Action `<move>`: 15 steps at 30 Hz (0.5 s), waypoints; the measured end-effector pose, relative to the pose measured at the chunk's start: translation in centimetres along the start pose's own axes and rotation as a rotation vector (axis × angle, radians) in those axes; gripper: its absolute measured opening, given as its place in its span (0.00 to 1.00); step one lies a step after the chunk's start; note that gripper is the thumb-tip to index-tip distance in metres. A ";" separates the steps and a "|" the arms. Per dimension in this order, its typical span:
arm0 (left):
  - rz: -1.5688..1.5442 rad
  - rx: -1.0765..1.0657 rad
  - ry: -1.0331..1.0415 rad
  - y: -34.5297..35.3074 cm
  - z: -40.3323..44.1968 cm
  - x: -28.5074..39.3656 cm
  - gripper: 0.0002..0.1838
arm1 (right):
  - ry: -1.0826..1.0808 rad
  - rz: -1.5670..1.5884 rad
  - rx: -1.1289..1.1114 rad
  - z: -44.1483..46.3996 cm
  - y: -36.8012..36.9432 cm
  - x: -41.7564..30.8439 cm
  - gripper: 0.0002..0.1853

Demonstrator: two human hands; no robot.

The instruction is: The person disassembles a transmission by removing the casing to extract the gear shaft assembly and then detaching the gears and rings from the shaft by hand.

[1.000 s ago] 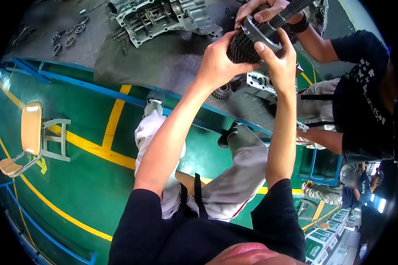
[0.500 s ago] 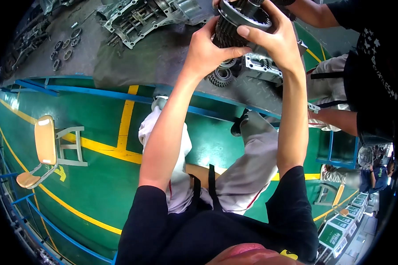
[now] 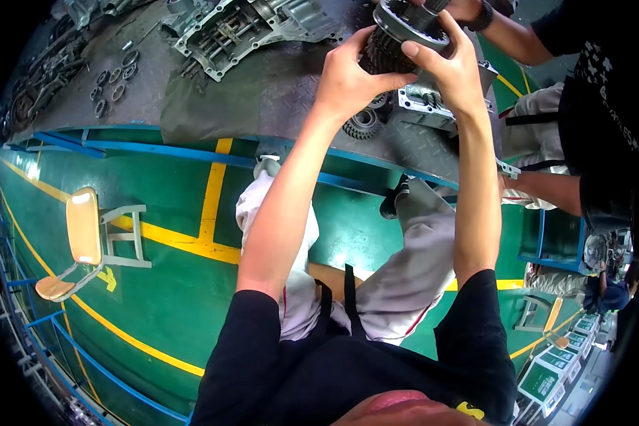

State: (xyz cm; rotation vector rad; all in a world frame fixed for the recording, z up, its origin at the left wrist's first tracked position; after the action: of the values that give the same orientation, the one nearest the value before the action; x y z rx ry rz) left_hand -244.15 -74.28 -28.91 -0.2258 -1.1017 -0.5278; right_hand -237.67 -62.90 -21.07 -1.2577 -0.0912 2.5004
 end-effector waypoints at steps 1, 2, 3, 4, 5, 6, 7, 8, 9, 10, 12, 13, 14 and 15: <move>0.021 -0.011 0.011 0.1 -0.1 0.2 0.31 | 0.002 0.002 -0.007 0.0 0.2 -0.4 0.45; 0.020 -0.003 0.009 0.1 -0.2 0.3 0.31 | 0.025 -0.024 -0.010 0.0 0.4 -1.1 0.46; 0.014 -0.002 0.028 0.1 -0.3 0.5 0.31 | 0.048 -0.050 -0.012 -0.1 0.5 -1.4 0.48; 0.007 0.000 0.048 0.0 -0.3 0.7 0.31 | 0.014 -0.076 -0.021 0.1 0.4 -1.2 0.51; 0.005 0.007 0.046 -0.1 -0.4 0.6 0.31 | 0.016 -0.076 -0.028 0.0 0.3 -1.0 0.51; -0.010 -0.015 0.023 0.0 -0.4 0.5 0.31 | 0.007 -0.059 -0.034 -0.1 0.2 -0.9 0.52; -0.027 -0.039 -0.002 0.1 -0.4 0.2 0.31 | 0.000 -0.042 -0.039 0.0 0.3 -1.0 0.52; -0.030 -0.036 -0.002 0.0 -0.4 0.2 0.31 | 0.003 -0.022 -0.047 0.0 0.4 -0.9 0.53; -0.026 -0.045 0.007 0.0 -0.4 0.3 0.32 | 0.005 -0.024 -0.049 0.1 0.2 -0.8 0.53; -0.022 -0.056 0.018 0.0 -0.4 0.3 0.32 | -0.019 -0.049 -0.086 0.4 0.2 -0.8 0.54; -0.056 -0.075 -0.007 -0.1 -0.4 0.1 0.32 | -0.046 -0.076 -0.124 0.5 0.3 -0.8 0.54; -0.087 -0.095 -0.032 -0.1 -0.5 -0.2 0.33 | -0.028 -0.008 -0.125 0.3 0.6 -0.7 0.54; -0.086 -0.096 -0.029 -0.3 -0.5 -0.4 0.33 | -0.010 0.061 -0.125 0.2 0.9 -0.5 0.55; -0.116 -0.091 -0.044 -0.5 -0.5 -0.6 0.35 | -0.016 0.061 -0.123 0.3 1.1 -0.5 0.55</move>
State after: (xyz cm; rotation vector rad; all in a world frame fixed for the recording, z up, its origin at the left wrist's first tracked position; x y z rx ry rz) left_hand -244.18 -74.74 -29.69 -0.2552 -1.1396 -0.6805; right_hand -237.88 -64.11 -20.73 -1.3075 -0.2165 2.5921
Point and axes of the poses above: each hand's wrist, its own z-axis towards the middle knuckle, its own y-axis out of the palm, x = y × z, the point moved 8 cm from there along z, towards the middle knuckle, and after that the axes turned 12 degrees about -y, right-handed, at the moved point
